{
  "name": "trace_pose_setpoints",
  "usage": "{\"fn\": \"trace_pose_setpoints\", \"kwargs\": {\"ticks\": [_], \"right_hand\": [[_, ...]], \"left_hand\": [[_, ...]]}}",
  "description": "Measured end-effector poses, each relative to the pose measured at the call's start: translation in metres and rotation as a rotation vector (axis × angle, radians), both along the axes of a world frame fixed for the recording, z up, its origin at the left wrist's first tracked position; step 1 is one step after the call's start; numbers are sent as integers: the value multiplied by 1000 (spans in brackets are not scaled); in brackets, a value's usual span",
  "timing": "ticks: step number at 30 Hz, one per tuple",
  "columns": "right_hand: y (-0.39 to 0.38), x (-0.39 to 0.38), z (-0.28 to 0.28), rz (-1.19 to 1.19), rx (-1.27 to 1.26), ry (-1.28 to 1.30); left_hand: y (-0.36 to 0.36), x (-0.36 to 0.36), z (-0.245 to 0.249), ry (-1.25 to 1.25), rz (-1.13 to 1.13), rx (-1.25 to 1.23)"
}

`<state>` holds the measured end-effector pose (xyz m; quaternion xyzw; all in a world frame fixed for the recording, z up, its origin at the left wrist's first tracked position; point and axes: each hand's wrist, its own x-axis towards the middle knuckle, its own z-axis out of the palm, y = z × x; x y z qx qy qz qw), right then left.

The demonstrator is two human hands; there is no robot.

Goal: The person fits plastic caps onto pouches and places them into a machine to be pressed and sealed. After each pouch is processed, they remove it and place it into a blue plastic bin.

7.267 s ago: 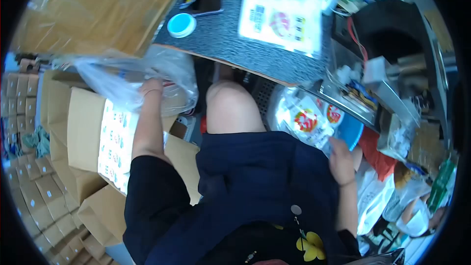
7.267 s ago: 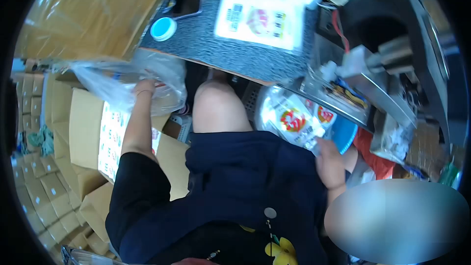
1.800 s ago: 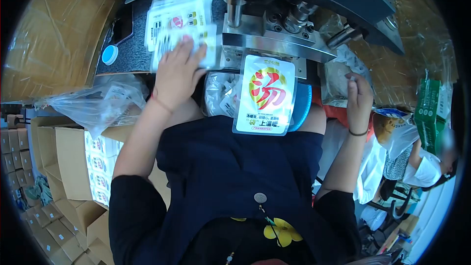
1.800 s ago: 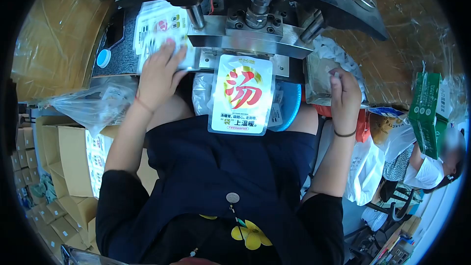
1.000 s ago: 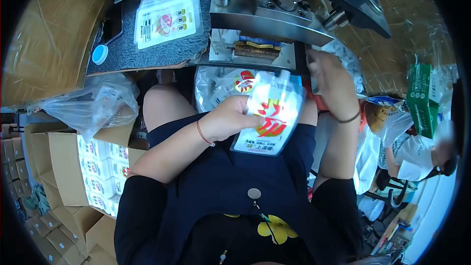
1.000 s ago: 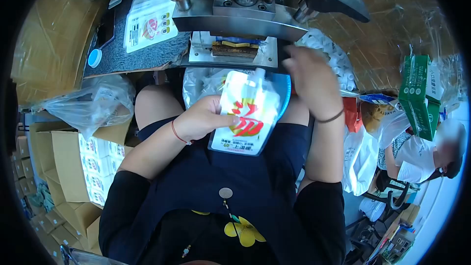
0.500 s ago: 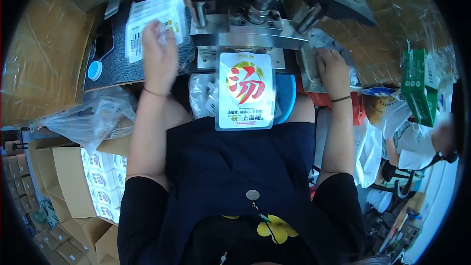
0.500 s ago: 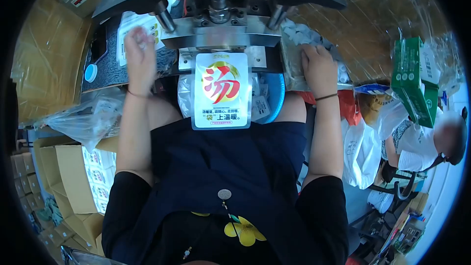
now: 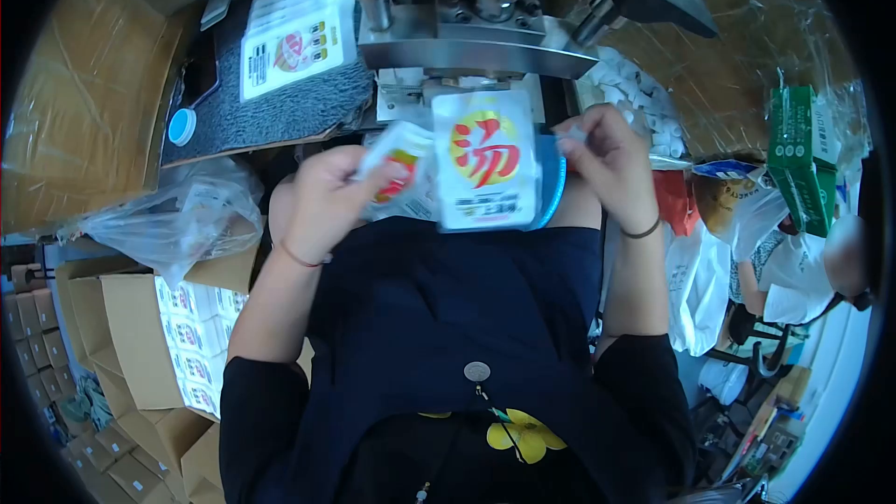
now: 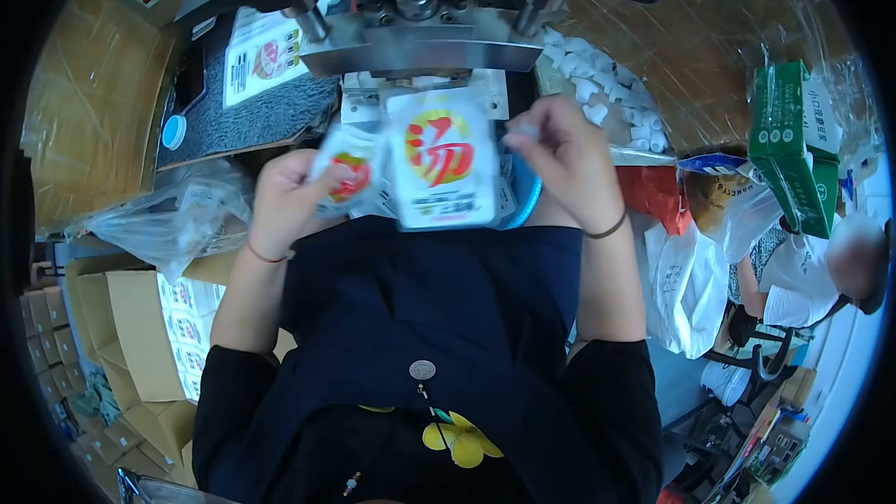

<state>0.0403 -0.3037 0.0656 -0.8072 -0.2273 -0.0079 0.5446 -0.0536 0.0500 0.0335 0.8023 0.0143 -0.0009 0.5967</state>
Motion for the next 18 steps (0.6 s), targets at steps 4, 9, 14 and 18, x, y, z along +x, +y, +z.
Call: {"fn": "trace_pose_setpoints", "kwargs": {"ticks": [4,9,14,18], "right_hand": [[60,-19,31,103,487,135],[56,-10,28,118,221,80],[32,-17,33,155,100,143],[39,-16,36,41,255,85]], "left_hand": [[-50,0,8,83,-141,-154],[-80,-9,9,251,-250,-605],[-93,-12,10,383,-308,-700],[-95,-6,-3,294,-386,-385]]}}
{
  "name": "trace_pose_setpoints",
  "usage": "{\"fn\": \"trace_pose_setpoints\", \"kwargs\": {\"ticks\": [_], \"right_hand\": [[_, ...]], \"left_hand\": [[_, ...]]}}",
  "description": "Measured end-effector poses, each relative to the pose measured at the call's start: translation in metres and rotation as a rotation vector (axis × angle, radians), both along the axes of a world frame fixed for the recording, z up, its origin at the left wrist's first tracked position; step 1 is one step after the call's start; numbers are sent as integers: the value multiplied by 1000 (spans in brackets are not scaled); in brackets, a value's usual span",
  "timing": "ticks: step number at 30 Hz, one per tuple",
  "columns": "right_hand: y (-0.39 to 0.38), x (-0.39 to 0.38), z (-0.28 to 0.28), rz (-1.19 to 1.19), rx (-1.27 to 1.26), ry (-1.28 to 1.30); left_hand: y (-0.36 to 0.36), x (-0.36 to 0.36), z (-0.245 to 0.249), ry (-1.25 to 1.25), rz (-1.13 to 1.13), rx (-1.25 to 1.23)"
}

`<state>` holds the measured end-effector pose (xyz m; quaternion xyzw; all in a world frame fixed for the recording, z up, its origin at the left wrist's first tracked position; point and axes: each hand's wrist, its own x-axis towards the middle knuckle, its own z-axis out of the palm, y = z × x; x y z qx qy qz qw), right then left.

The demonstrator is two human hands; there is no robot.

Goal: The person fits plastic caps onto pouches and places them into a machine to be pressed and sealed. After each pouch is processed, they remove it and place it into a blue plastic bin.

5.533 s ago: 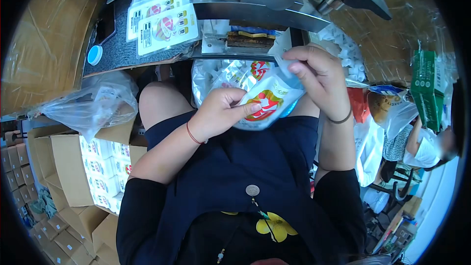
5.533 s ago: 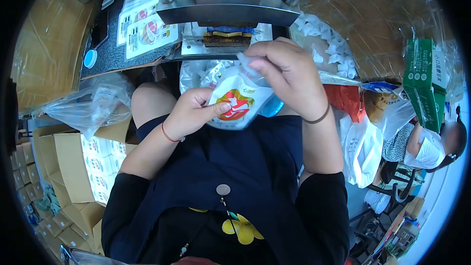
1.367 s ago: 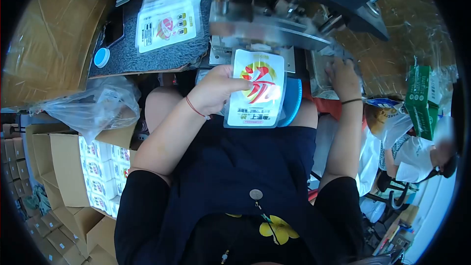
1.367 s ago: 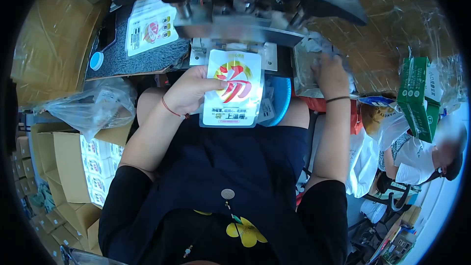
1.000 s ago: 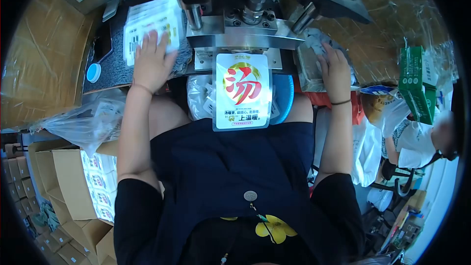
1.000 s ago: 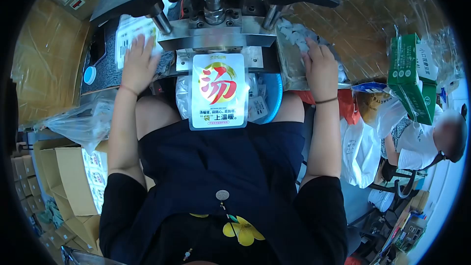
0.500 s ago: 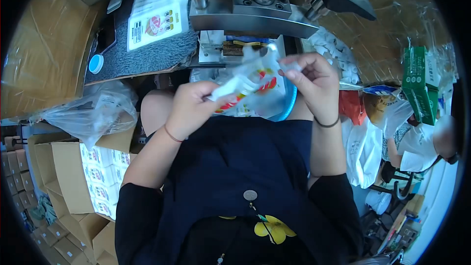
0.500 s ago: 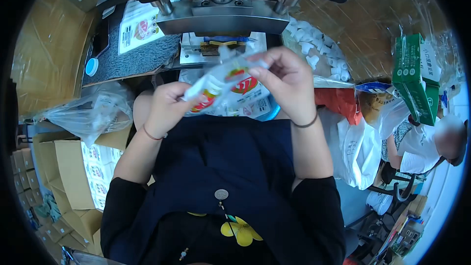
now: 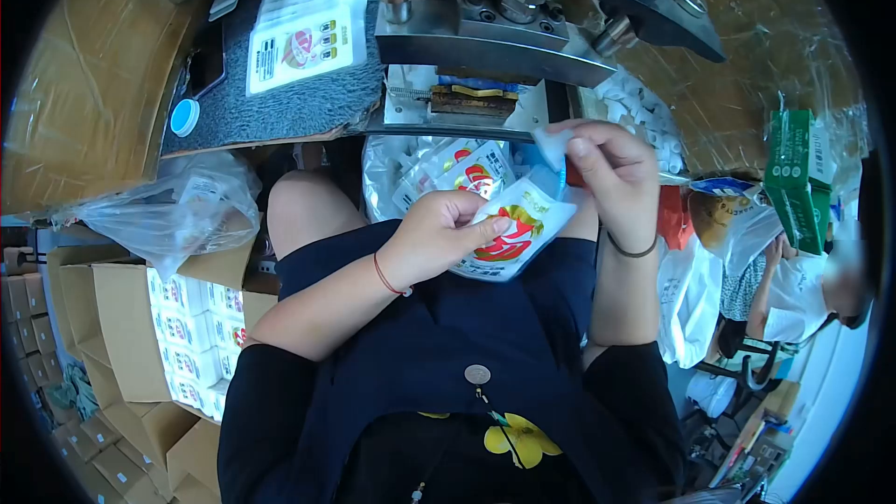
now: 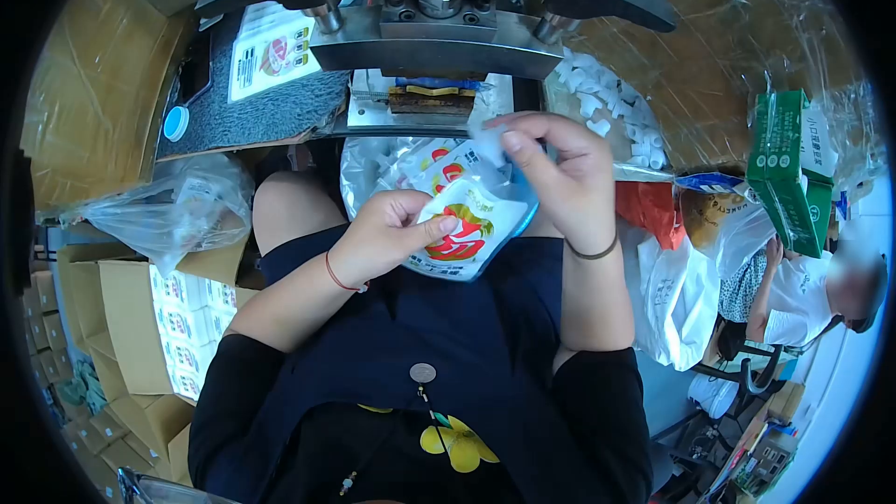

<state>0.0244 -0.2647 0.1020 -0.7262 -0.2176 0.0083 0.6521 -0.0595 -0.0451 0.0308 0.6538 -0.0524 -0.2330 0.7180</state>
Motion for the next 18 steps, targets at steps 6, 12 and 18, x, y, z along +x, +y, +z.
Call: {"fn": "trace_pose_setpoints", "kwargs": {"ticks": [6,12,18], "right_hand": [[-22,9,-9,212,-136,92],[-42,31,3,-267,-832,-355],[-102,81,-47,-209,-1053,-299]], "left_hand": [[-4,1,1,224,-34,-251],[2,8,-2,335,-34,-392],[38,55,2,339,166,-423]]}}
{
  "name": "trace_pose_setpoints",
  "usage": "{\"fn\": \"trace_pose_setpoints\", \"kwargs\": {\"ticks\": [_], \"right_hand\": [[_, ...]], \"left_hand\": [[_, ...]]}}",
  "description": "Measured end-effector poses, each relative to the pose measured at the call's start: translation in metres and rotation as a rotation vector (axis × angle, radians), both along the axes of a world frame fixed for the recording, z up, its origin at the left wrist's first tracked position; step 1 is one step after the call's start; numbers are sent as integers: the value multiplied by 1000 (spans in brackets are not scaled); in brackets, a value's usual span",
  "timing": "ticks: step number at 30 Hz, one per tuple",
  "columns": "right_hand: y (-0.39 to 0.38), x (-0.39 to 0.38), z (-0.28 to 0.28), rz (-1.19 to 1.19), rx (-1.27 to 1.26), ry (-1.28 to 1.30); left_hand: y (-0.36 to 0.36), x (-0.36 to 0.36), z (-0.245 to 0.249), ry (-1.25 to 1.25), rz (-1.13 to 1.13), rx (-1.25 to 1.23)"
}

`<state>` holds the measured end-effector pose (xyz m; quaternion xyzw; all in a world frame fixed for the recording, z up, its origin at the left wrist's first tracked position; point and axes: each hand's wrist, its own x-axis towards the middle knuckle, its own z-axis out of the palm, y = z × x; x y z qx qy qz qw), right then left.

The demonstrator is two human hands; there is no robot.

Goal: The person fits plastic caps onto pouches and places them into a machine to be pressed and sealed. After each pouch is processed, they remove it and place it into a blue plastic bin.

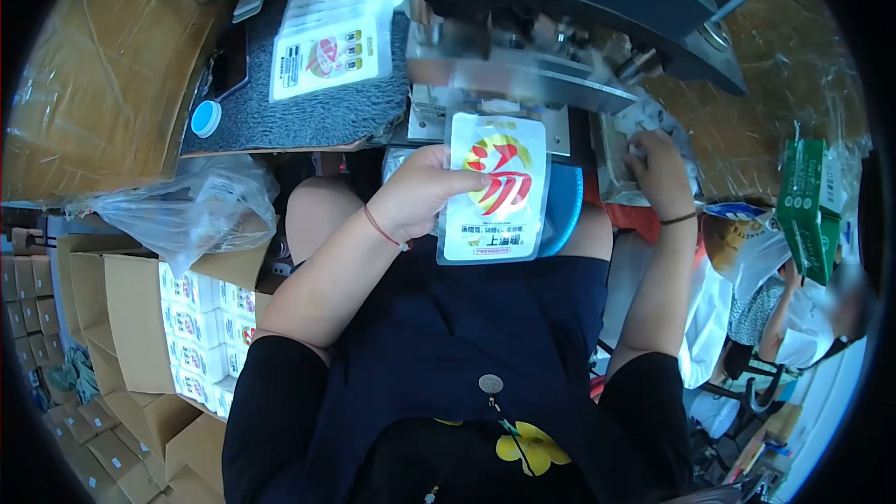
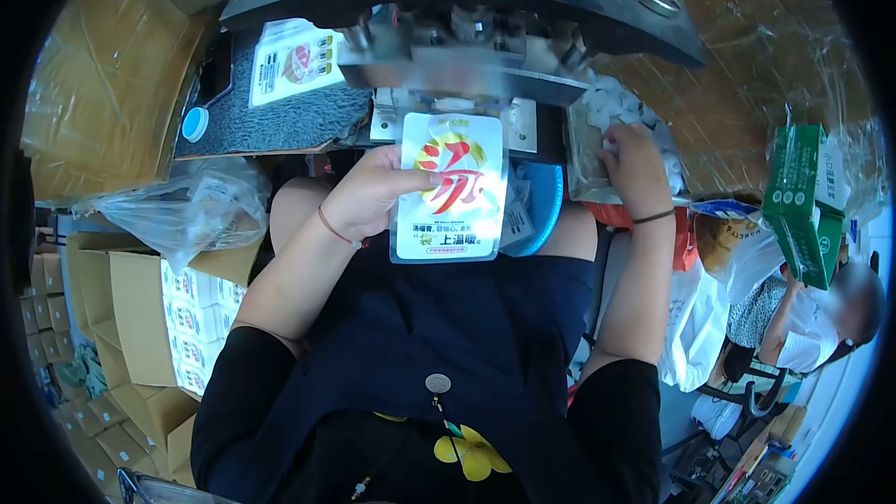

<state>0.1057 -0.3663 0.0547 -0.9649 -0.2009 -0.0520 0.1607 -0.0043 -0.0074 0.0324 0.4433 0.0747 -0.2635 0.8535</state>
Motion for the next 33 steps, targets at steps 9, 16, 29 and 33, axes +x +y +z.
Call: {"fn": "trace_pose_setpoints", "kwargs": {"ticks": [9,16,29,33], "right_hand": [[9,-12,-14,-109,144,-210],[31,-43,1,-145,377,-341],[148,-76,51,351,659,46],[123,-68,51,391,502,83]], "left_hand": [[115,69,-7,-1028,708,1916],[106,-23,-15,-1098,213,1820],[2,-49,6,-434,13,602],[-21,-55,3,-293,-69,261]]}}
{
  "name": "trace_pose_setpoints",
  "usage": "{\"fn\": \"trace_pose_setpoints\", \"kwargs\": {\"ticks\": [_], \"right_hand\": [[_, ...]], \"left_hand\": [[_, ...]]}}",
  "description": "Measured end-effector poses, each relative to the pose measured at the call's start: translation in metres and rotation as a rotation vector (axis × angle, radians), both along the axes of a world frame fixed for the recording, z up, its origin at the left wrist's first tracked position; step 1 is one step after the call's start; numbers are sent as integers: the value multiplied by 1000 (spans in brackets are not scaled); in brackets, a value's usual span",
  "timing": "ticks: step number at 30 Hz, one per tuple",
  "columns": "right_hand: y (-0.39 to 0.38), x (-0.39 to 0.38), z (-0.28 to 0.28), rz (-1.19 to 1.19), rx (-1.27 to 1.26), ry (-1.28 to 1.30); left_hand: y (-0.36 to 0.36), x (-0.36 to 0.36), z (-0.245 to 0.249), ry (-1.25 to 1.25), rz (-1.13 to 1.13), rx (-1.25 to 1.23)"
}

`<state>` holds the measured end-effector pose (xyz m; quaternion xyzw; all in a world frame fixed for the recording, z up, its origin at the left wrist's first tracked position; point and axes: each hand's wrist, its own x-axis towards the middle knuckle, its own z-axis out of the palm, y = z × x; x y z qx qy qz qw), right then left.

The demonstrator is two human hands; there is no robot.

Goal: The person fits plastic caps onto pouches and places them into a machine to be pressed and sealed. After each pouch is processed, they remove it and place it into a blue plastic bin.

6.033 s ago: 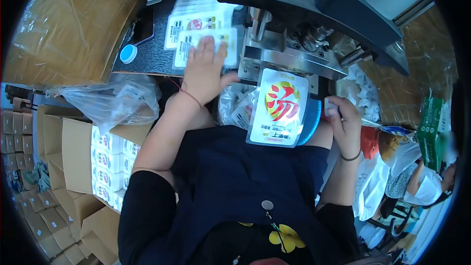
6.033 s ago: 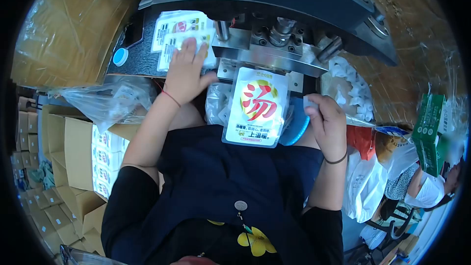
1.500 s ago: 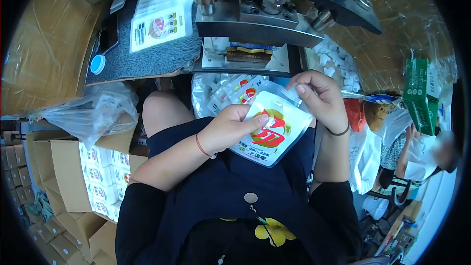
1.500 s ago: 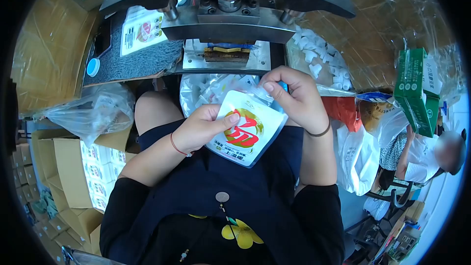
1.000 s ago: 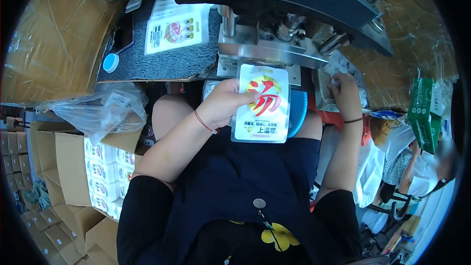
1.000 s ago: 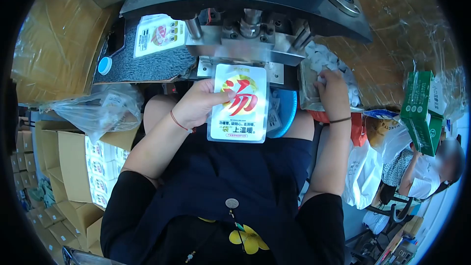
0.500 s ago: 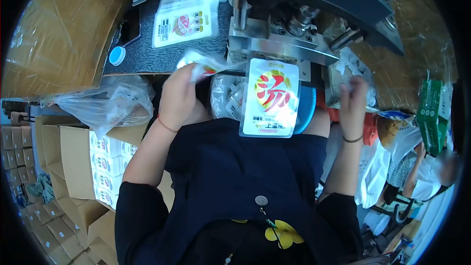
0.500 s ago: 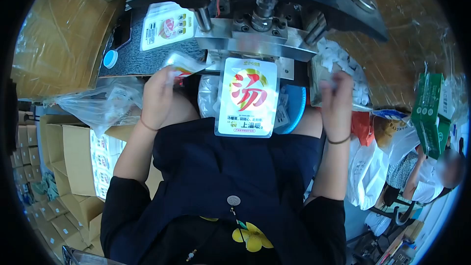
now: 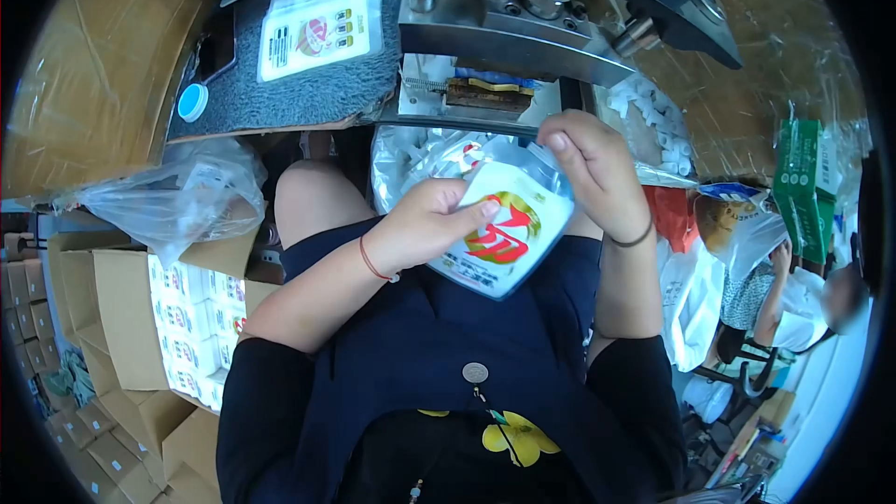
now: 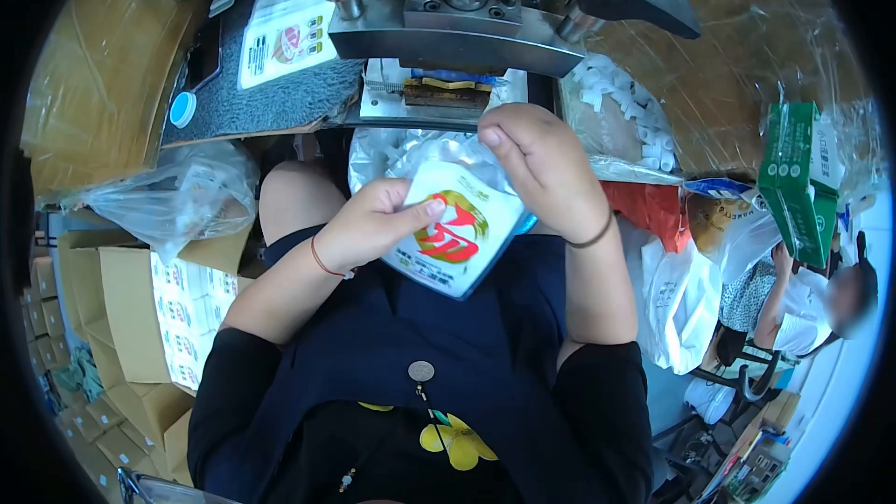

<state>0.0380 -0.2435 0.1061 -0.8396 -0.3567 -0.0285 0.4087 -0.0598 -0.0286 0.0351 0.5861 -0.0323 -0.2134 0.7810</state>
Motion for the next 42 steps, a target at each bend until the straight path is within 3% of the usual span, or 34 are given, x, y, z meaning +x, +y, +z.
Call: {"fn": "trace_pose_setpoints", "kwargs": {"ticks": [2,3,5,7,11,14,15,18,20,24,27,29,30,31,32,34,35,37,40,42], "right_hand": [[-9,-2,9,31,-36,44],[-10,-5,9,-75,59,160],[-7,-5,7,-101,115,143],[-9,-5,2,-93,24,183],[-22,5,1,62,-176,26],[-26,9,7,202,-153,161],[-31,11,6,172,-146,60],[-57,36,-6,-318,-318,-217],[-82,55,-21,-329,-447,-216],[-96,73,-51,-374,-514,-129],[-97,70,-64,-439,-458,-225],[-97,70,-71,-467,-398,-308],[-101,71,-74,-459,-361,-353],[-102,72,-76,-449,-325,-401],[-100,69,-75,-518,-351,-400],[-97,57,-66,-656,-400,-400],[-95,48,-56,-679,-446,-395],[-86,34,-43,-656,-256,-341],[-67,16,-43,-484,-100,-238],[-45,4,-45,-254,-22,-154]], "left_hand": [[-2,2,-1,94,-109,33],[-3,4,-2,76,-113,99],[-6,9,-3,34,-123,235],[-11,7,-1,78,-111,68],[-15,7,0,224,-140,-174],[-15,7,-7,285,-216,-234],[-14,7,-8,271,-220,-251],[-1,18,-13,229,-134,-191],[12,35,-8,233,-38,-315],[28,65,-1,308,-5,-273],[26,63,-12,75,173,-211],[55,79,0,-120,598,177],[77,90,17,-272,694,357],[112,111,2,-774,887,968],[138,125,-1,-917,822,1259],[158,116,-26,-827,448,1883],[158,101,-31,-846,366,1836],[136,59,-10,-985,226,1629],[139,30,-23,-745,345,1427],[121,24,-18,-395,524,546]]}}
